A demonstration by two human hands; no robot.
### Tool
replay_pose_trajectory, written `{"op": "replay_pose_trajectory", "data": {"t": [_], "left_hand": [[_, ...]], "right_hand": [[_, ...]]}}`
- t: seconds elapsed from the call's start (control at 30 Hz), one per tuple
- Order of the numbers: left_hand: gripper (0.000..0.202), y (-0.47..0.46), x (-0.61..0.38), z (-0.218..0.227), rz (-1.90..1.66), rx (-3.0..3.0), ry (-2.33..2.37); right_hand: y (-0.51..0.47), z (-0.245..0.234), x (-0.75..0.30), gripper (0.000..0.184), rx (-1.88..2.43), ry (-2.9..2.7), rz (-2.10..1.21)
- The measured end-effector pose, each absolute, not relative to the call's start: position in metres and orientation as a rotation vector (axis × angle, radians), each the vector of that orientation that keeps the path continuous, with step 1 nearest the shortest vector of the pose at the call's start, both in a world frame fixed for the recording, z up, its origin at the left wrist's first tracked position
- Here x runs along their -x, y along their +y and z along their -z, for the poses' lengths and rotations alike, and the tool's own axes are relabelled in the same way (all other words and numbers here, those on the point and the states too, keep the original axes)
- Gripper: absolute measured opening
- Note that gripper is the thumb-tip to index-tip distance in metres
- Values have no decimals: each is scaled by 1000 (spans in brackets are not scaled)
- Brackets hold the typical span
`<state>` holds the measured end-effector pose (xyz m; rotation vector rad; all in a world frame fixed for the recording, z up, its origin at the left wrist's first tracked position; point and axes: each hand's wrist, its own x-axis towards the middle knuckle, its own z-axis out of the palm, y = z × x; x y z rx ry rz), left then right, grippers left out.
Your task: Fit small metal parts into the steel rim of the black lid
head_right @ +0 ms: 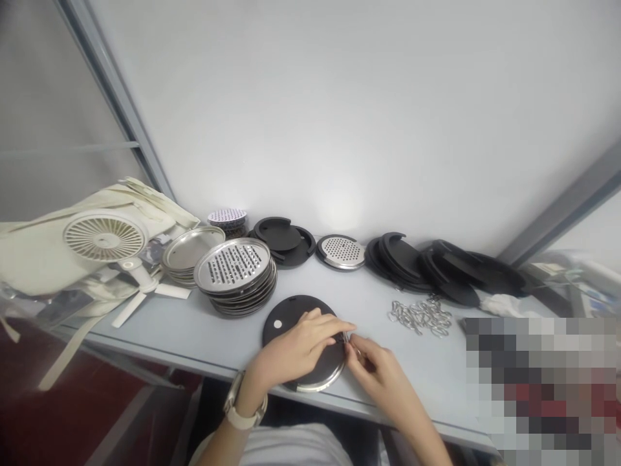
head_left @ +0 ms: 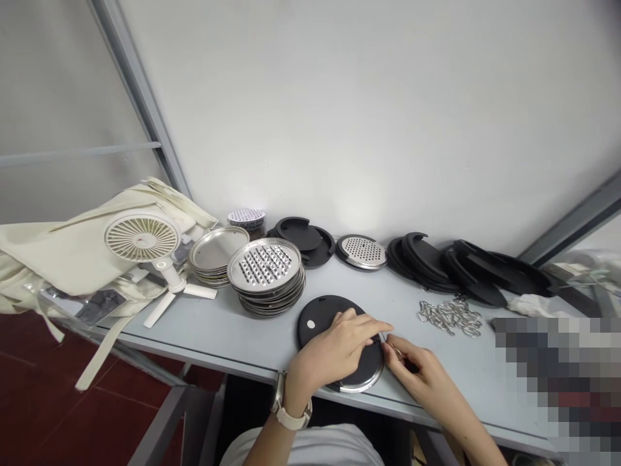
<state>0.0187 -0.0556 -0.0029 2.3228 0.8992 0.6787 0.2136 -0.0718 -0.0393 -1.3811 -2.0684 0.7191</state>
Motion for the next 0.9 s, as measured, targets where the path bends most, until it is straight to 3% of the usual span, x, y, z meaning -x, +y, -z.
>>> {"op": "replay_pose_trajectory", "data": {"t": [0.47,0.9], "left_hand": [[47,-57,-20,2,-659,-2341,926],[40,-53,-20,5,-670,-2338,940]], "right_hand": [[-75,42,-210,35,1383,-2061,-557],[-74,39,-213,39,1386,-2044,-738]]}}
